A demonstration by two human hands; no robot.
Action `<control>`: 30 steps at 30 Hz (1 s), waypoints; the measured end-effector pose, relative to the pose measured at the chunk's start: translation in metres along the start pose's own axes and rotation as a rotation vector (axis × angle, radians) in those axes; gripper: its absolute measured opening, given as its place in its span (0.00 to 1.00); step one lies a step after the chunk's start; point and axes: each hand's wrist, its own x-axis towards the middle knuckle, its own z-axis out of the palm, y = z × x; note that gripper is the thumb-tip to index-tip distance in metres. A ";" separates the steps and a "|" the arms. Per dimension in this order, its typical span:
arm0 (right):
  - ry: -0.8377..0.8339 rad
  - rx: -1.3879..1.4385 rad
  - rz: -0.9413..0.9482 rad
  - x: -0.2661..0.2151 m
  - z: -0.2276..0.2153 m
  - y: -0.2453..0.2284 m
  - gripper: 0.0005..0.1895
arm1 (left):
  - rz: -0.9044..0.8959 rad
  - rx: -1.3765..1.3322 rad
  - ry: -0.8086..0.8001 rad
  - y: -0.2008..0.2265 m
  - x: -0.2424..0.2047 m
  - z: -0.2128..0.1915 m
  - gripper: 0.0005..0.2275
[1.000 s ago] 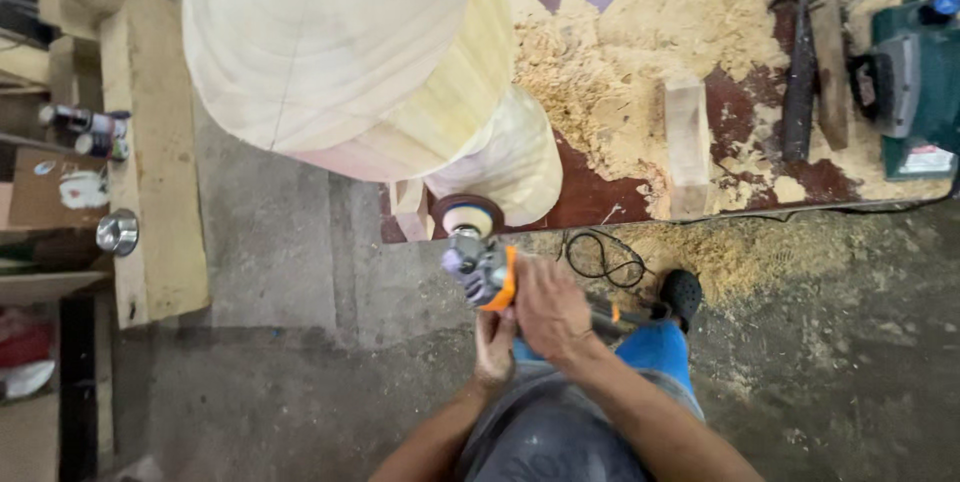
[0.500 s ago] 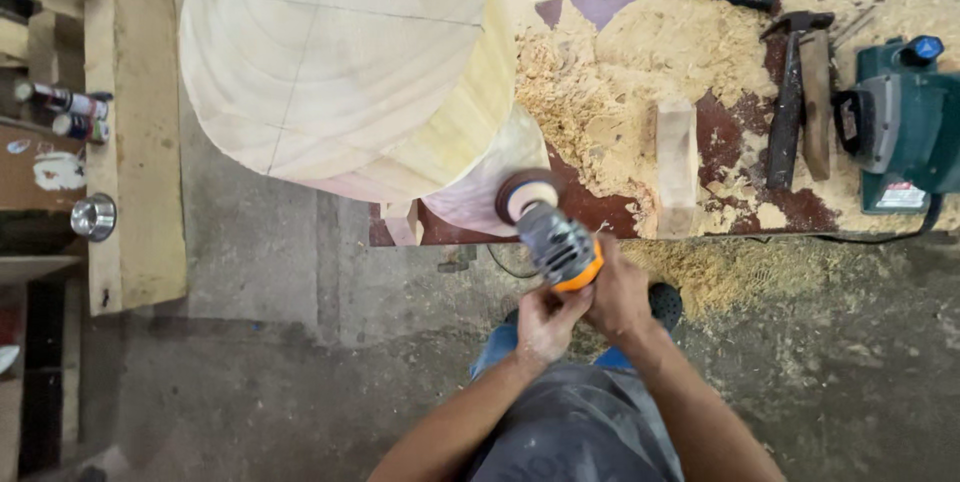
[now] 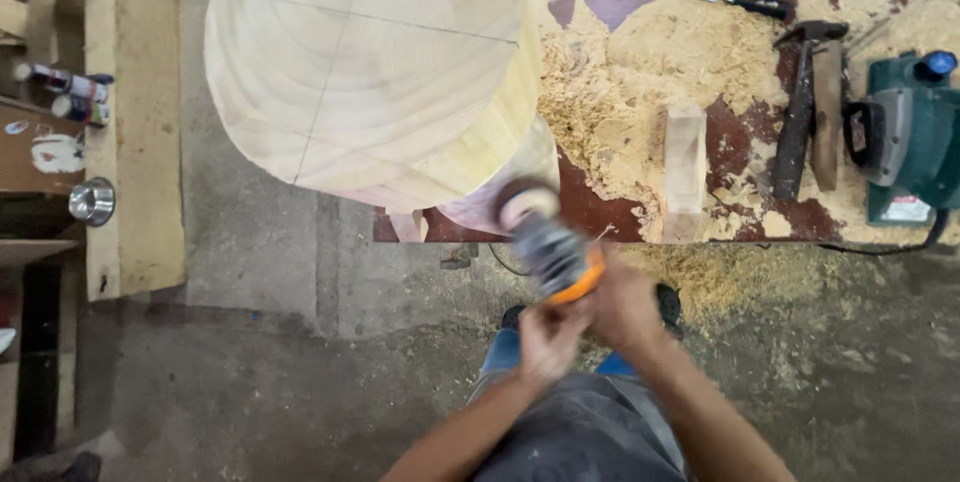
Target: The person uses an angle grinder with a sanding disc to smooth the surface of a large wooden object. The person moves the tool around the curved surface, generating wood dust, and continues sanding different sections of the object.
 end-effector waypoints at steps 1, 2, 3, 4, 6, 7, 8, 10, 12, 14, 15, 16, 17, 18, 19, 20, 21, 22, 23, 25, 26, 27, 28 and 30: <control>-0.046 0.056 -0.010 -0.008 0.006 -0.015 0.27 | 0.011 -0.052 0.031 -0.011 -0.008 -0.012 0.08; -0.089 0.113 -0.022 -0.015 0.011 -0.030 0.24 | 0.100 -0.181 0.070 -0.021 -0.012 -0.023 0.08; -0.073 0.042 -0.097 -0.018 0.016 -0.046 0.22 | 0.187 -0.311 0.109 -0.029 -0.017 -0.037 0.13; -0.057 -0.032 -0.173 -0.018 0.021 -0.061 0.21 | 0.182 -0.276 0.099 -0.036 -0.020 -0.050 0.12; 0.019 -0.090 -0.266 -0.018 0.020 -0.070 0.20 | 0.172 -0.208 0.085 -0.046 -0.030 -0.068 0.11; 0.079 -0.075 -0.284 -0.019 0.018 -0.072 0.21 | 0.136 -0.248 0.096 -0.051 -0.029 -0.068 0.09; 0.140 -0.060 -0.305 -0.018 0.015 -0.071 0.22 | 0.103 -0.289 0.110 -0.055 -0.025 -0.065 0.07; 0.092 0.033 -0.210 -0.017 0.003 -0.063 0.22 | 0.087 -0.331 0.081 -0.057 -0.017 -0.053 0.06; 0.080 0.106 -0.145 -0.014 -0.012 -0.051 0.22 | 0.121 -0.336 0.003 -0.052 -0.008 -0.036 0.11; 0.107 0.161 -0.111 -0.009 -0.029 -0.038 0.23 | 0.019 -0.276 0.019 -0.038 0.000 -0.017 0.09; 0.126 0.160 -0.132 -0.007 -0.037 -0.033 0.27 | -0.031 -0.246 0.028 -0.028 0.006 -0.006 0.09; 0.147 0.159 -0.153 -0.004 -0.046 -0.027 0.31 | -0.035 -0.285 0.043 -0.016 0.012 0.005 0.07; 0.167 0.158 -0.175 -0.001 -0.054 -0.021 0.36 | -0.039 -0.325 0.059 -0.005 0.018 0.018 0.05; 0.115 0.148 -0.117 0.005 -0.062 -0.015 0.38 | -0.041 -0.364 0.076 0.006 0.026 0.029 0.05; 0.065 0.137 -0.059 0.011 -0.068 -0.009 0.40 | -0.029 -0.388 0.082 0.017 0.034 0.039 0.05; 0.009 0.126 -0.001 0.017 -0.074 -0.002 0.42 | -0.020 -0.413 0.092 0.026 0.038 0.049 0.05; 0.041 0.149 -0.048 0.023 -0.078 0.005 0.41 | -0.010 -0.437 0.103 0.035 0.044 0.058 0.05; 0.071 0.174 -0.099 0.031 -0.083 0.012 0.41 | -0.042 -0.388 0.134 0.044 0.051 0.067 0.06; 0.100 0.199 -0.149 0.039 -0.088 0.018 0.40 | -0.075 -0.340 0.165 0.053 0.057 0.077 0.08; 0.107 0.256 -0.216 0.060 -0.100 0.031 0.41 | -0.090 -0.189 0.197 0.074 0.072 0.089 0.11; 0.107 0.286 -0.249 0.070 -0.104 0.037 0.41 | -0.080 -0.085 0.196 0.084 0.077 0.093 0.12; 0.104 0.343 -0.218 0.080 -0.109 0.042 0.39 | -0.071 0.020 0.196 0.095 0.079 0.097 0.13; 0.101 0.399 -0.182 0.090 -0.114 0.046 0.37 | 0.057 0.156 0.260 0.106 0.076 0.100 0.13; 0.141 0.433 -0.161 0.095 -0.123 0.056 0.34 | 0.312 0.436 0.382 0.128 0.071 0.097 0.15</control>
